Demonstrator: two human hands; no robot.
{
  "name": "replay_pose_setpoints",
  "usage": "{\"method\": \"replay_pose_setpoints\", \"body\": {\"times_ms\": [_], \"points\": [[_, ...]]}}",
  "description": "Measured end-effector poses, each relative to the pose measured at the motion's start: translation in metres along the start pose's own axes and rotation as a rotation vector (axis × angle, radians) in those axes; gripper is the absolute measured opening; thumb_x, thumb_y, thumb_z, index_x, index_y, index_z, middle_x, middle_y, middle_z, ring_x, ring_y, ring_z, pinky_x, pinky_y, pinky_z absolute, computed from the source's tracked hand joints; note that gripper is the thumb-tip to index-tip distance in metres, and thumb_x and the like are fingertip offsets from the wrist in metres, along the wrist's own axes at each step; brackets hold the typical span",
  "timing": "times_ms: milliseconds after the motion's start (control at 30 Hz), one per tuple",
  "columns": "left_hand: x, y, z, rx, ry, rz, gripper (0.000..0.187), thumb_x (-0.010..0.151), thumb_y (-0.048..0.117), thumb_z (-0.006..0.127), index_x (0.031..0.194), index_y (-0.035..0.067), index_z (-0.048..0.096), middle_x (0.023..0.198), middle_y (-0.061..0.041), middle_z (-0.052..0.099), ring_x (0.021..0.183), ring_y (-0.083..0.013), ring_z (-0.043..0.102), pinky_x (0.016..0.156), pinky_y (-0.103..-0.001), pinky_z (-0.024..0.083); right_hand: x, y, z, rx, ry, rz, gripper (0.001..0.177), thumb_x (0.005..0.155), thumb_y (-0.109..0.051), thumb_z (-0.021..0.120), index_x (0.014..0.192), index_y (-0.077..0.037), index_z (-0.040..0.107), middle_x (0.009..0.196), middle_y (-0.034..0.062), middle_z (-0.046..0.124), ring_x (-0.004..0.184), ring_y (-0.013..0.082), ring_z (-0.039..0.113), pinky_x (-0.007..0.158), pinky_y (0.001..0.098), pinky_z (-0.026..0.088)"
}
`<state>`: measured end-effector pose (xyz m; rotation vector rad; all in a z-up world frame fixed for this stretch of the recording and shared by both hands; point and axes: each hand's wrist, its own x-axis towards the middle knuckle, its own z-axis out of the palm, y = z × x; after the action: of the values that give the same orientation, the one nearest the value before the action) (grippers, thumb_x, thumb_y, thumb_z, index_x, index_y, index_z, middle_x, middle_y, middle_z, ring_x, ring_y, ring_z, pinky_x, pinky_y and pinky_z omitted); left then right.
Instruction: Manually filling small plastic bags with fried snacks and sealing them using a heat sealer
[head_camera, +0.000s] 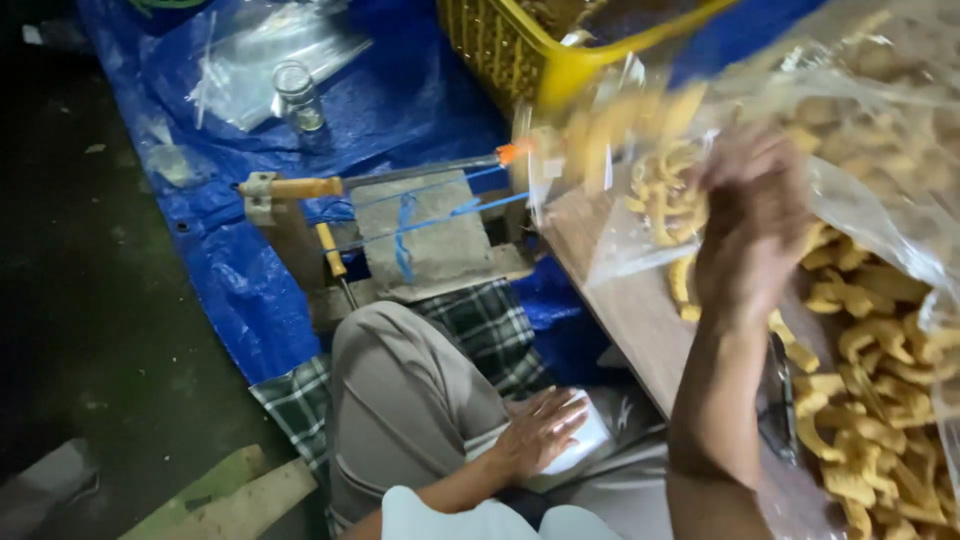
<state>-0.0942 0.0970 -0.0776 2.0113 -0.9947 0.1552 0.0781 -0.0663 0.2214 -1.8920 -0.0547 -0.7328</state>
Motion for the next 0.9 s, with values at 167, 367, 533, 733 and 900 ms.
{"method": "replay_pose_setpoints", "body": {"times_ms": [167,367,533,733,900], "points": [[-0.020,-0.012,0.016,0.303,-0.033,0.212,0.055,0.104,0.019,0.060,0.151,-0.006,0.046,0.166,-0.018,0.031,0.154,-0.0322,0.030,0.126,-0.049,0.024,-0.020,-0.061,-0.018,0.442,-0.099,-0.109,0.010,0.110,-0.018,0.061,0.117,-0.012,0.063,0.122,0.0058,0.067,0.112,0.0149,0.067,0.104,0.0308,0.063],[-0.029,-0.030,0.028,0.261,-0.081,0.250,0.037,0.096,0.013,0.054,0.129,-0.002,0.062,0.154,-0.013,0.051,0.152,-0.0307,0.034,0.129,-0.046,0.021,-0.126,0.013,-0.029,0.161,-0.389,0.364,0.021,0.101,-0.018,0.063,0.106,0.000,0.072,0.104,0.0026,0.068,0.093,0.0104,0.060,0.086,0.0230,0.046],[-0.003,0.012,-0.026,0.134,0.131,0.162,0.012,0.086,0.009,0.075,0.097,0.009,0.077,0.118,0.004,0.073,0.129,-0.0236,0.060,0.114,-0.050,0.037,-0.219,0.063,-0.069,-0.237,-0.666,0.408,0.028,0.084,-0.020,0.075,0.109,-0.008,0.075,0.102,0.0016,0.073,0.087,0.0143,0.068,0.076,0.0273,0.055],[-0.002,0.023,-0.017,-0.021,0.202,-0.030,0.020,0.080,0.021,0.085,0.096,0.017,0.075,0.117,0.001,0.068,0.108,-0.0251,0.066,0.096,-0.043,0.053,-0.268,0.070,-0.093,-0.252,-0.606,0.398,0.017,0.084,-0.017,0.081,0.093,-0.006,0.072,0.086,0.0142,0.075,0.088,0.0370,0.074,0.075,0.0465,0.058],[0.021,0.029,-0.036,-0.495,-0.041,-0.418,0.076,0.072,0.030,0.095,0.131,-0.002,0.058,0.118,-0.028,0.070,0.077,-0.0364,0.078,0.056,-0.038,0.061,-0.244,0.038,-0.107,-0.228,-0.399,0.229,0.012,0.082,-0.010,0.082,0.088,-0.010,0.072,0.079,0.0066,0.073,0.079,0.0302,0.073,0.074,0.0418,0.055]]}}
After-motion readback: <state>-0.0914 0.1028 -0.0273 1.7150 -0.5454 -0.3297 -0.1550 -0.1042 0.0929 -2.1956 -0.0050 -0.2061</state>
